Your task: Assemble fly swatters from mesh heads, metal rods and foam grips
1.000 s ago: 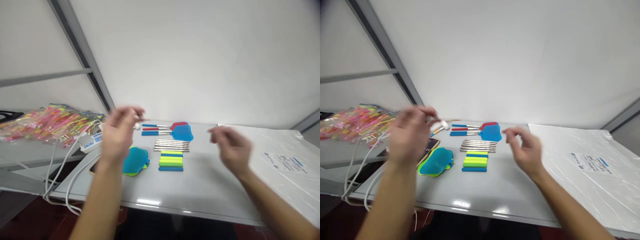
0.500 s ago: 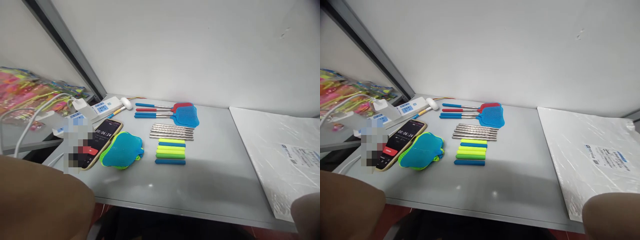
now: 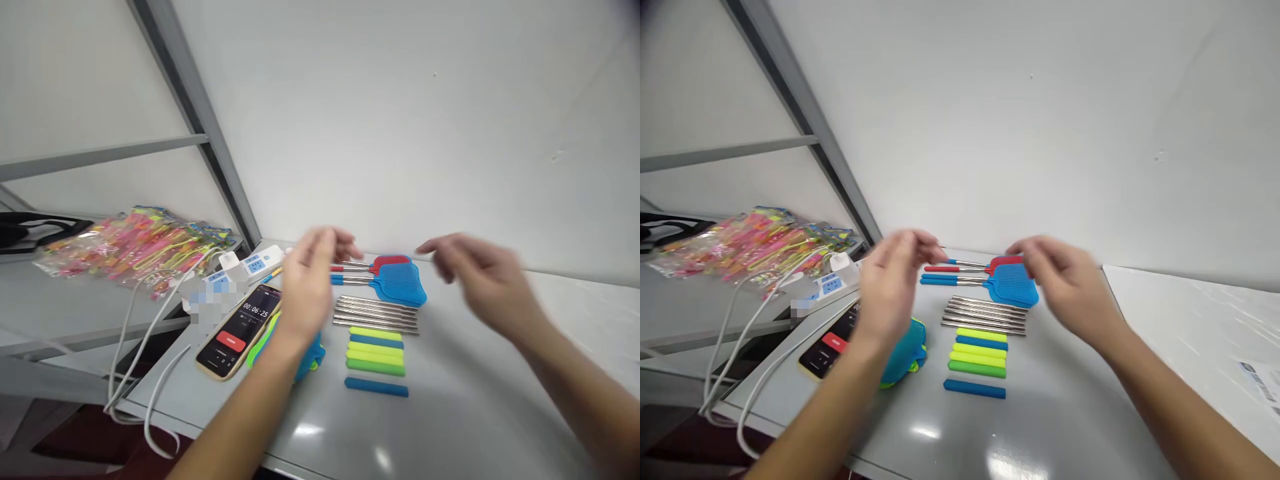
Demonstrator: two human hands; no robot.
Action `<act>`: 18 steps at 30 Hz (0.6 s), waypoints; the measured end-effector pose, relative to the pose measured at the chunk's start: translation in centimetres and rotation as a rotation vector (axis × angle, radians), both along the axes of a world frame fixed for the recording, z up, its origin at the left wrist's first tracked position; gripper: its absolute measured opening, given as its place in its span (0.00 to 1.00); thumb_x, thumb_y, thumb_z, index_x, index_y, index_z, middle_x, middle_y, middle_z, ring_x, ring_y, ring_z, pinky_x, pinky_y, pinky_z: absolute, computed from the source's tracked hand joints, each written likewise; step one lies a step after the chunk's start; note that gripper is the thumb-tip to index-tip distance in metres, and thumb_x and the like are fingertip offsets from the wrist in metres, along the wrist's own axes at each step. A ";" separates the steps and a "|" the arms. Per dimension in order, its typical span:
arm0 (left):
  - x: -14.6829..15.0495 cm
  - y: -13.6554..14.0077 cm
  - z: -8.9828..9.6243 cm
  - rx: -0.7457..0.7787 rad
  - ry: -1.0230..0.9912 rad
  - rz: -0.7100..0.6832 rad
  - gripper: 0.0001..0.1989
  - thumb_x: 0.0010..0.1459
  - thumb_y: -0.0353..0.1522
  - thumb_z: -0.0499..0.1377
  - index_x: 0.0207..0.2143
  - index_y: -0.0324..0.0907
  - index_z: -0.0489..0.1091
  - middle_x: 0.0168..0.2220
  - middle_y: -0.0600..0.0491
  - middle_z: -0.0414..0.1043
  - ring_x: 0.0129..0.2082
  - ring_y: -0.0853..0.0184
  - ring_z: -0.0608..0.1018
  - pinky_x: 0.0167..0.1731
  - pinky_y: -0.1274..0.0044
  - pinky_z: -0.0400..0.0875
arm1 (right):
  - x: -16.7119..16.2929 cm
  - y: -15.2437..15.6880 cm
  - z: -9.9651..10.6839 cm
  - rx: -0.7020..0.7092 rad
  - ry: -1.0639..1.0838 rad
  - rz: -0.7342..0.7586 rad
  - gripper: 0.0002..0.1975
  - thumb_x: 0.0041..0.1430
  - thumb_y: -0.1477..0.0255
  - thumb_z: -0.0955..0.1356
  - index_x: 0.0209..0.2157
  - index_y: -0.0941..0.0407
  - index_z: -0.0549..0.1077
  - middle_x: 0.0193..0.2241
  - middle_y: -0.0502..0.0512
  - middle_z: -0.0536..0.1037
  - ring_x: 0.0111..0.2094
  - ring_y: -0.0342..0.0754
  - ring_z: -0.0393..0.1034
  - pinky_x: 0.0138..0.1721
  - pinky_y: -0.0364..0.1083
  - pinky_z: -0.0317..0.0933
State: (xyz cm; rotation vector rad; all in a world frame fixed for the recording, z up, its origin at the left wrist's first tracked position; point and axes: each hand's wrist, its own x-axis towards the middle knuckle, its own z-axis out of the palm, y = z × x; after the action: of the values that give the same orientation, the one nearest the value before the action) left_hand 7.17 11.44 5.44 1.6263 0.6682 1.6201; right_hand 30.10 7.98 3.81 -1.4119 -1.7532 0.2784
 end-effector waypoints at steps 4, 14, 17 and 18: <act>1.3 -0.3 -5.9 0.237 0.426 0.156 0.09 0.64 0.32 0.51 0.33 0.42 0.70 0.29 0.52 0.74 0.31 0.67 0.73 0.36 0.73 0.68 | -2.9 4.2 -4.3 -0.151 -0.375 0.102 0.15 0.66 0.68 0.59 0.37 0.54 0.76 0.33 0.51 0.79 0.32 0.46 0.72 0.31 0.43 0.61; 1.1 -1.1 -6.7 0.568 0.549 0.221 0.09 0.56 0.26 0.52 0.24 0.41 0.65 0.18 0.57 0.62 0.19 0.72 0.61 0.20 0.76 0.57 | -5.4 9.2 -8.0 -0.141 -0.730 0.117 0.11 0.63 0.71 0.63 0.34 0.54 0.77 0.33 0.56 0.78 0.33 0.50 0.71 0.36 0.47 0.55; 1.4 -1.3 -7.1 0.607 0.560 0.257 0.10 0.56 0.27 0.51 0.22 0.41 0.64 0.16 0.57 0.62 0.17 0.73 0.61 0.19 0.77 0.57 | -5.8 9.6 -8.3 -0.146 -0.765 0.108 0.12 0.64 0.73 0.62 0.32 0.55 0.76 0.32 0.57 0.78 0.34 0.50 0.72 0.36 0.47 0.54; 1.4 -1.4 -7.1 0.613 0.563 0.264 0.10 0.56 0.27 0.51 0.22 0.41 0.65 0.16 0.57 0.63 0.17 0.73 0.62 0.19 0.77 0.58 | -5.9 9.7 -8.4 -0.150 -0.773 0.105 0.12 0.64 0.74 0.61 0.32 0.55 0.75 0.32 0.57 0.78 0.33 0.50 0.72 0.35 0.47 0.54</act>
State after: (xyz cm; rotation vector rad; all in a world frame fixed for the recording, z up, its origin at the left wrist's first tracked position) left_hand 8.62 10.07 -1.70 2.5916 0.7234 1.6497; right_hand 24.21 17.67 -4.62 -1.6663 -2.4711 -0.1110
